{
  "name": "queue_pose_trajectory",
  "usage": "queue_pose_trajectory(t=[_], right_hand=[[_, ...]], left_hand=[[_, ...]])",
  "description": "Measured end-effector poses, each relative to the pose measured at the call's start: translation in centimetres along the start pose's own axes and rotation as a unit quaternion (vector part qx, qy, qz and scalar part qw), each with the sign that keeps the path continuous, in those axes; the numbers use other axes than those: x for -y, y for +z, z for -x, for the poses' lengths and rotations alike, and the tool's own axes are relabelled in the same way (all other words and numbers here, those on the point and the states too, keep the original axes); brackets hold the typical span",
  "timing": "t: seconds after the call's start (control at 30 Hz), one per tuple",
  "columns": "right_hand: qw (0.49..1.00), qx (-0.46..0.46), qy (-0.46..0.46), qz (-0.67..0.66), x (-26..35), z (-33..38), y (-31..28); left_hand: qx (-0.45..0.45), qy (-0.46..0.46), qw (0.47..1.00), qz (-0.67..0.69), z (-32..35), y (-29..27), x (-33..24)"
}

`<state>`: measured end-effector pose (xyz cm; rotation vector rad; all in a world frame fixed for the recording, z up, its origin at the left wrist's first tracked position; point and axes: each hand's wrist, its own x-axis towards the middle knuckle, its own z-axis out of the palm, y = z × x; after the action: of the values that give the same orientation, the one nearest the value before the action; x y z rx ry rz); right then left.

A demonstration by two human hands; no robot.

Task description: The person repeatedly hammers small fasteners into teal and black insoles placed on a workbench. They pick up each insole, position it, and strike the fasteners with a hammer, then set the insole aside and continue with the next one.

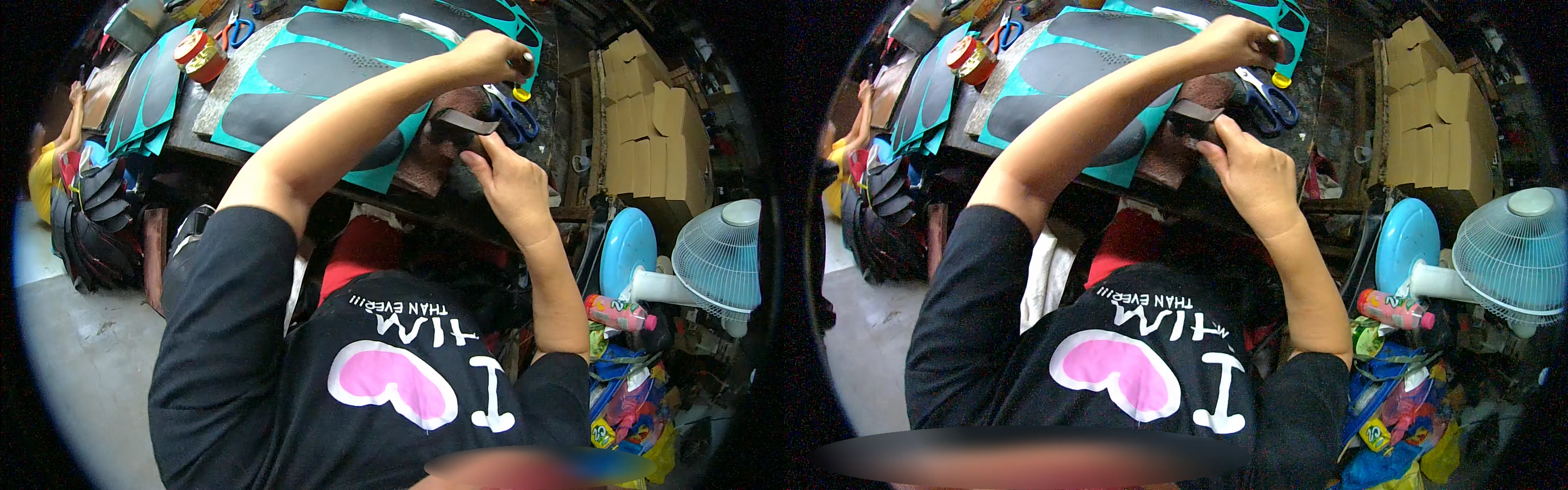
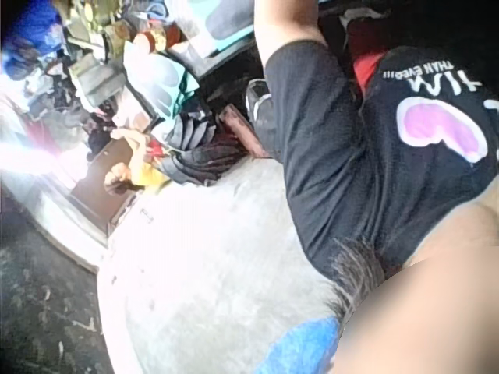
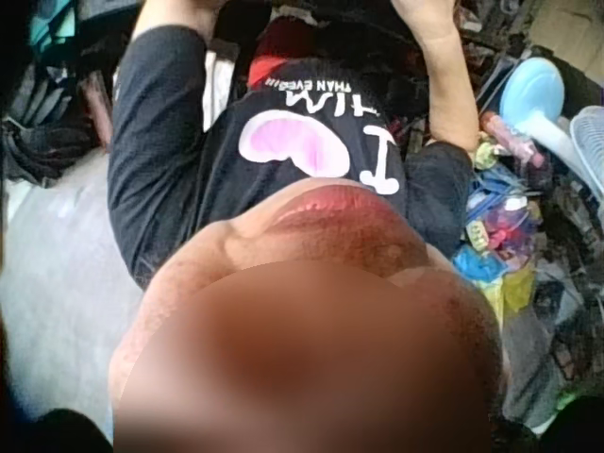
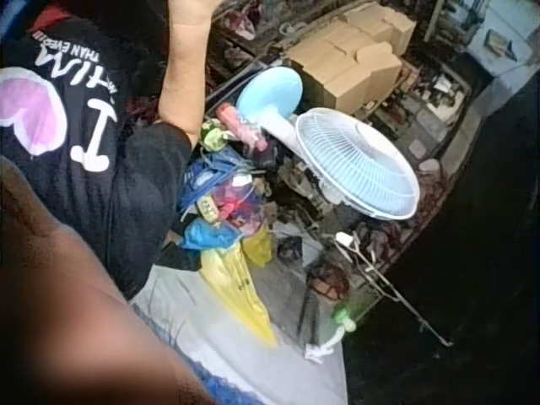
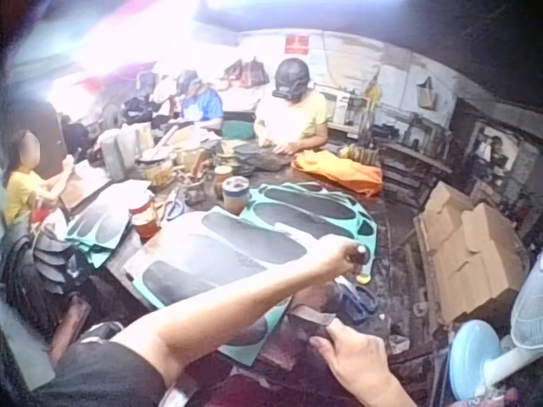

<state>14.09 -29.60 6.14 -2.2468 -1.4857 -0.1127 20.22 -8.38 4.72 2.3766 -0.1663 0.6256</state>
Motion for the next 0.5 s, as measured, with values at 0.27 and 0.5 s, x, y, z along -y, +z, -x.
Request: queue_pose_trajectory(t=[0.27, 0.5], right_hand=[[0.999, 0.006, -0.027, -0.016, -0.8, -0.3, -0.3], [0.999, 0.035, 0.003, -0.024, -0.9, -0.3, -0.2]], left_hand=[[0.091, -0.049, 0.990, -0.092, -4.1, 5.2, 2.8], [-0.137, -0.139, 0.977, 0.089, 1.5, -3.0, 0.5]])
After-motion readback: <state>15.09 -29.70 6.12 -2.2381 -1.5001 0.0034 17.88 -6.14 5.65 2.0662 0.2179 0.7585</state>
